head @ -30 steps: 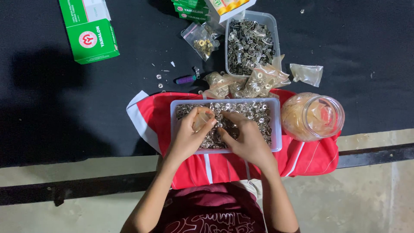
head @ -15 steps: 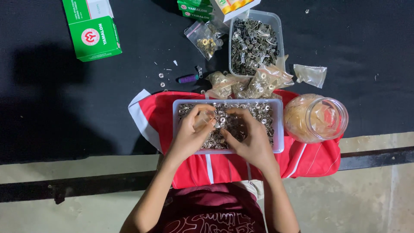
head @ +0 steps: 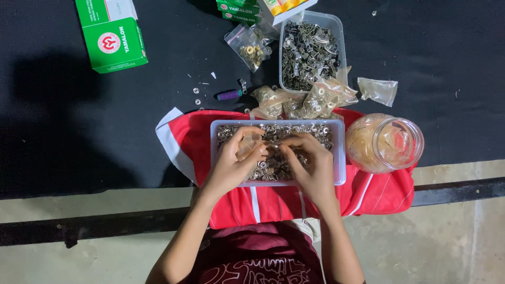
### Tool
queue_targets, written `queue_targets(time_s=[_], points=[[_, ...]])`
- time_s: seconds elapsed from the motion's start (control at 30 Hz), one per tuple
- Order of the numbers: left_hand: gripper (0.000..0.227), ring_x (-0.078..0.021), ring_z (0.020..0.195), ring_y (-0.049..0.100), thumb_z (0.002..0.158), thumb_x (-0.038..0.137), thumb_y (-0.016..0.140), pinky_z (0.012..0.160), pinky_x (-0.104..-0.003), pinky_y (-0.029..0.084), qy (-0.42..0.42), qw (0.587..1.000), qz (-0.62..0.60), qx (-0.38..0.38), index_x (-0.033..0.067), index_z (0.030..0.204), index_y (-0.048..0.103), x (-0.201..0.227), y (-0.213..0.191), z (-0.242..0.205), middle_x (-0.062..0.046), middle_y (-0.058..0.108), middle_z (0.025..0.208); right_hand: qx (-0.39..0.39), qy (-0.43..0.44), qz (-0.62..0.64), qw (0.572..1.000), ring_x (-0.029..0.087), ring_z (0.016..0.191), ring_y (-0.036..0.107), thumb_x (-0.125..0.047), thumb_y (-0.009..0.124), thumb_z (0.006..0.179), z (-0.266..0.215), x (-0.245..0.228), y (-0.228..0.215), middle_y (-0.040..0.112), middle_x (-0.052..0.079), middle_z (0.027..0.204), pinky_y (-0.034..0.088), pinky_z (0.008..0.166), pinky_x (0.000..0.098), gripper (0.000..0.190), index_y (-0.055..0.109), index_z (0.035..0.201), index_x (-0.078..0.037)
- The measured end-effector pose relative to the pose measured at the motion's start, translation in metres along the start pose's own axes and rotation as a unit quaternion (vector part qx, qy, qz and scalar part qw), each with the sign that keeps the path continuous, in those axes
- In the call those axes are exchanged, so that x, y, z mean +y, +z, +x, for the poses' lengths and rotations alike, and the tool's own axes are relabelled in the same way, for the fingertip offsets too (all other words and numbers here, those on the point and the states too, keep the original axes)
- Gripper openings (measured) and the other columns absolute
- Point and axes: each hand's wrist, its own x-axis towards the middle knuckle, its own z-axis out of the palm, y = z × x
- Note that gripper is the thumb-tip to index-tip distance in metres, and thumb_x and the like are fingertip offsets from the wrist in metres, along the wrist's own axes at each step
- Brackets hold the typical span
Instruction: The person sits at a table and sorts small metal parts from a white plastic container into a small clear plastic bag. They repeatedly pick up handfuls of parts, sift through them, and transfer selected pieces into the bag held in their left hand.
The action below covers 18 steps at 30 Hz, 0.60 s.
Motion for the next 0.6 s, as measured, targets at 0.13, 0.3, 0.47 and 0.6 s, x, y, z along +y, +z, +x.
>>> queue_targets(time_s=[0.13, 0.3, 0.47, 0.6], points=[[0.033, -0.0244, 0.088, 0.074, 0.092, 0.007, 0.069, 0.079, -0.039, 0.064, 0.022, 1.000, 0.021, -0.006, 0.0021, 0.124, 0.061, -0.005, -0.004, 0.002, -0.020, 0.072, 0.100, 0.007, 0.071, 0.072, 0.995, 0.020, 0.080, 0.069, -0.005, 0.074, 0.093, -0.006, 0.011, 0.002, 0.075, 0.016, 0.083, 0.059, 0.075, 0.0373, 0.008, 0.078, 0.099, -0.002], [0.039, -0.0200, 0.089, 0.070, 0.082, 0.004, 0.081, 0.078, -0.038, 0.062, 0.061, 0.996, 0.063, -0.003, 0.0050, 0.119, 0.067, -0.003, -0.007, 0.006, -0.016, 0.074, 0.094, -0.015, 0.102, 0.093, 0.990, 0.012, 0.065, 0.060, -0.003, 0.079, 0.086, -0.004, -0.002, 0.003, 0.070, 0.011, 0.068, 0.053, 0.060, 0.0265, 0.013, 0.079, 0.099, -0.003], [0.033, -0.0154, 0.077, 0.070, 0.086, 0.004, 0.077, 0.067, -0.029, 0.062, 0.045, 0.999, 0.010, -0.008, 0.0017, 0.117, 0.067, 0.000, -0.006, 0.004, -0.016, 0.075, 0.097, -0.040, 0.065, 0.106, 0.991, 0.017, 0.074, 0.067, 0.004, 0.079, 0.083, 0.000, -0.003, 0.003, 0.077, 0.018, 0.080, 0.060, 0.067, 0.0353, 0.013, 0.078, 0.096, 0.002], [0.027, -0.0135, 0.072, 0.070, 0.087, 0.004, 0.076, 0.063, -0.026, 0.060, 0.043, 0.999, 0.004, 0.000, 0.0024, 0.113, 0.069, -0.009, -0.008, 0.004, -0.013, 0.075, 0.095, -0.036, 0.050, 0.094, 0.994, 0.021, 0.075, 0.071, 0.005, 0.078, 0.081, -0.002, -0.001, 0.004, 0.076, 0.019, 0.082, 0.061, 0.068, 0.0375, 0.014, 0.077, 0.095, 0.002]])
